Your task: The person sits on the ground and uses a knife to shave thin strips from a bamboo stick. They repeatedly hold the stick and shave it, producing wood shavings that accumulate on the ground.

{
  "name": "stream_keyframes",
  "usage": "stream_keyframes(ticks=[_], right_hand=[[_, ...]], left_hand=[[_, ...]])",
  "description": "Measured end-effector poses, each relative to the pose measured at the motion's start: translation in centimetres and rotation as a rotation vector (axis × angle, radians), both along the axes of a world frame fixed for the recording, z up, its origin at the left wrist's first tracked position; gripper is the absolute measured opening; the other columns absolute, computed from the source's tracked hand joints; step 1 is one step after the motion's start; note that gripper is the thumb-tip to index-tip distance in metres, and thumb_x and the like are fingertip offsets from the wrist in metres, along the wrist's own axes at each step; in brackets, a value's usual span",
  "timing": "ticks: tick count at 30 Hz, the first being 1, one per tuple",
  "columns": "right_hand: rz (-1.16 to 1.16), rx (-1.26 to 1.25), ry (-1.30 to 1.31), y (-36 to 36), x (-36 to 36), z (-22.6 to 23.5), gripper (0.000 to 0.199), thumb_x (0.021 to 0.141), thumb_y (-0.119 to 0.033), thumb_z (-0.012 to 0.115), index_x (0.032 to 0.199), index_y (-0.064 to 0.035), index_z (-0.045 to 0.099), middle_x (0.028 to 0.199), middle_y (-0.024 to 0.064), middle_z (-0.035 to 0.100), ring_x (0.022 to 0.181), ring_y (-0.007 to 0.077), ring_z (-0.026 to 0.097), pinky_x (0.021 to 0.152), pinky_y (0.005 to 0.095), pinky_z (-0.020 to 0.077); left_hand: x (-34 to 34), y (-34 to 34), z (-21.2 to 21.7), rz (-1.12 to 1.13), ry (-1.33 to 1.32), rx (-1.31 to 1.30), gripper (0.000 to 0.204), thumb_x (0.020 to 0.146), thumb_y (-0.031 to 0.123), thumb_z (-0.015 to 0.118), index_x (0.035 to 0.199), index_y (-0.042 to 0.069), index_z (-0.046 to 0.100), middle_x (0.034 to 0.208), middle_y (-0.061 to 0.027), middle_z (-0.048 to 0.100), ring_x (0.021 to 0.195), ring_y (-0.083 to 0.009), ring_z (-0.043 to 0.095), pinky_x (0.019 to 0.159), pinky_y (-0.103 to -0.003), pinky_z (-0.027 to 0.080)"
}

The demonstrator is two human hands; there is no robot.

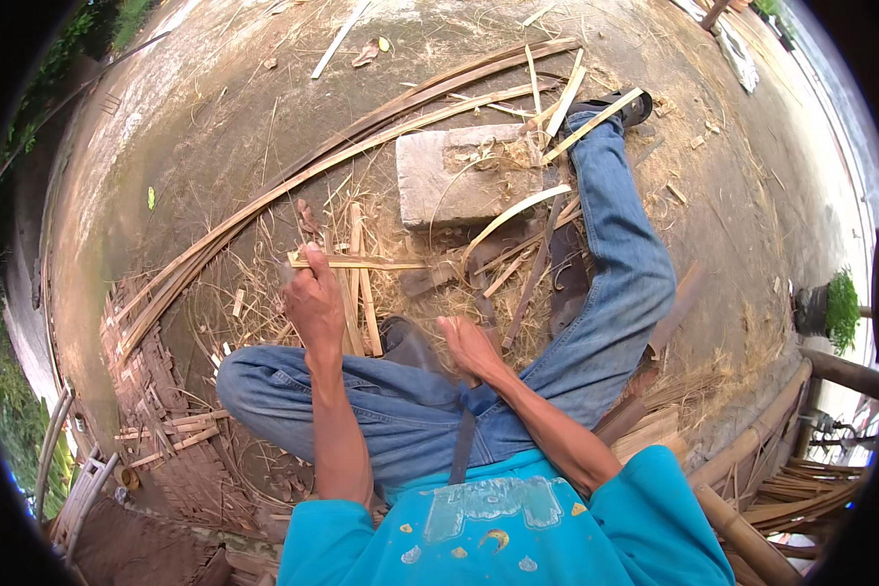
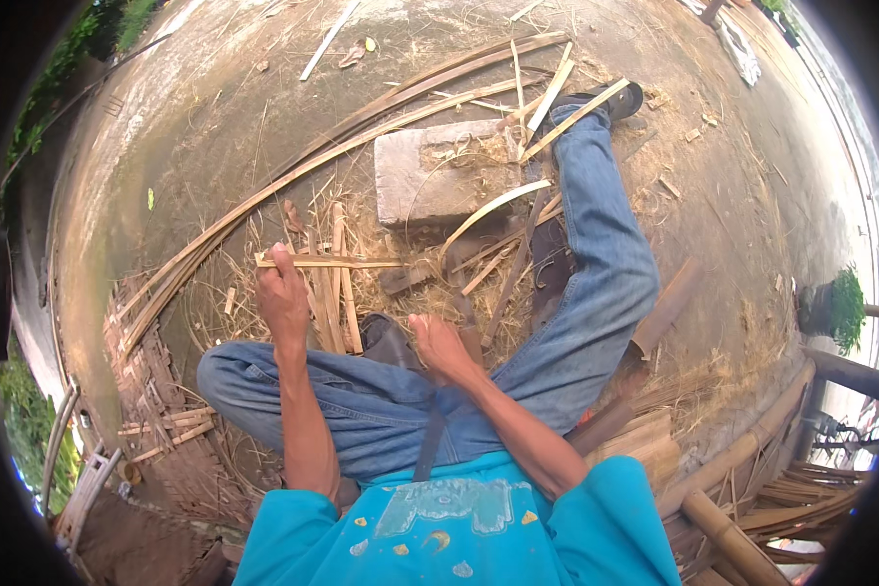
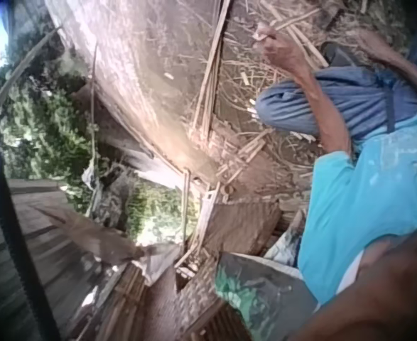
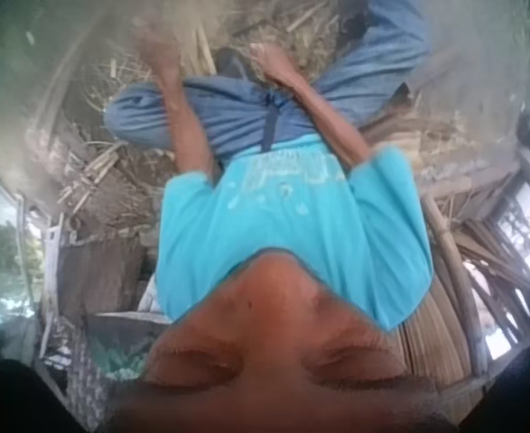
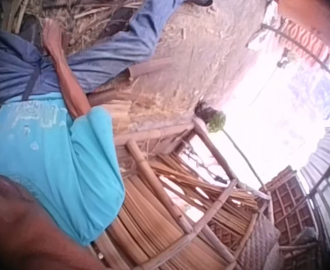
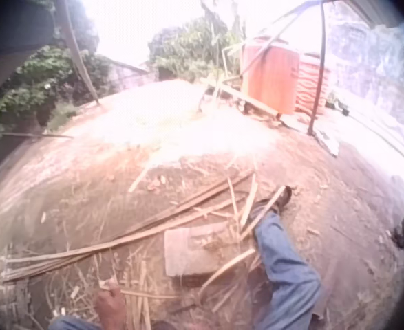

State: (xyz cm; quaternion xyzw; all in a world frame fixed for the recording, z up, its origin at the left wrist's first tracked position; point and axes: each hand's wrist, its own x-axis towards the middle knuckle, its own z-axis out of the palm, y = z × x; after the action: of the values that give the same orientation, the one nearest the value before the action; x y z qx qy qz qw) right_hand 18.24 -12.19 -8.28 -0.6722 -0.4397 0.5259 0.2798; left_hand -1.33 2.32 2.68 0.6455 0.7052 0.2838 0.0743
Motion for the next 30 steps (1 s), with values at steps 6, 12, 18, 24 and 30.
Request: stream_keyframes(ticks=[6, 12, 18, 24, 30], right_hand=[[0.104, 0.266, 0.098, 1.9, -3.2, 11.1, 0.052, 0.106, -0.046, 0.052, 0.091, 0.0037, 0.055, 0.071, 0.0266, 0.059, 0.068, 0.0447, 0.059, 0.068, 0.0531, 0.0461], [0.044, 0.110, 0.078, 1.6, -2.3, 7.9, 0.046, 0.105, -0.039, 0.056, 0.089, 0.0038, 0.055, 0.069, 0.0256, 0.060, 0.064, 0.0482, 0.057, 0.063, 0.0516, 0.0467], [0.038, 0.169, 0.002, 1.1, -1.1, 3.1, 0.048, 0.105, -0.041, 0.055, 0.095, 0.0056, 0.056, 0.069, 0.0296, 0.057, 0.066, 0.0485, 0.060, 0.065, 0.0546, 0.0452], [0.007, 0.124, 0.003, 0.7, -3.6, 7.5, 0.049, 0.106, -0.040, 0.055, 0.088, 0.0055, 0.059, 0.072, 0.0318, 0.062, 0.072, 0.0511, 0.064, 0.065, 0.0555, 0.0473], [0.007, 0.168, -0.068, 0.6, -2.3, 3.8, 0.048, 0.106, -0.038, 0.053, 0.093, 0.0072, 0.062, 0.078, 0.0299, 0.062, 0.072, 0.0471, 0.061, 0.069, 0.0525, 0.0483]], left_hand=[[1.3, -1.7, 0.3, -0.065, -0.120, -0.109, 0.063, 0.113, 0.032, 0.038, 0.066, -0.006, 0.058, 0.058, -0.0255, 0.055, 0.057, -0.0464, 0.054, 0.061, -0.055, 0.041], [1.2, -1.7, 0.2, -0.029, -0.301, -0.119, 0.064, 0.113, 0.031, 0.038, 0.062, -0.005, 0.053, 0.056, -0.0254, 0.052, 0.052, -0.0448, 0.051, 0.057, -0.054, 0.035], [1.5, -0.7, 0.5, -0.036, -0.213, -0.071, 0.068, 0.113, 0.035, 0.035, 0.063, -0.006, 0.054, 0.056, -0.0251, 0.055, 0.054, -0.0449, 0.053, 0.059, -0.054, 0.038], [2.3, -1.5, 0.4, 0.006, -0.159, -0.057, 0.066, 0.113, 0.034, 0.038, 0.065, -0.007, 0.057, 0.058, -0.0256, 0.057, 0.056, -0.0449, 0.056, 0.060, -0.055, 0.039], [0.9, -1.2, -0.9, 0.028, -0.210, -0.098, 0.066, 0.112, 0.036, 0.037, 0.066, -0.005, 0.061, 0.061, -0.0261, 0.059, 0.059, -0.0475, 0.058, 0.063, -0.058, 0.041]])
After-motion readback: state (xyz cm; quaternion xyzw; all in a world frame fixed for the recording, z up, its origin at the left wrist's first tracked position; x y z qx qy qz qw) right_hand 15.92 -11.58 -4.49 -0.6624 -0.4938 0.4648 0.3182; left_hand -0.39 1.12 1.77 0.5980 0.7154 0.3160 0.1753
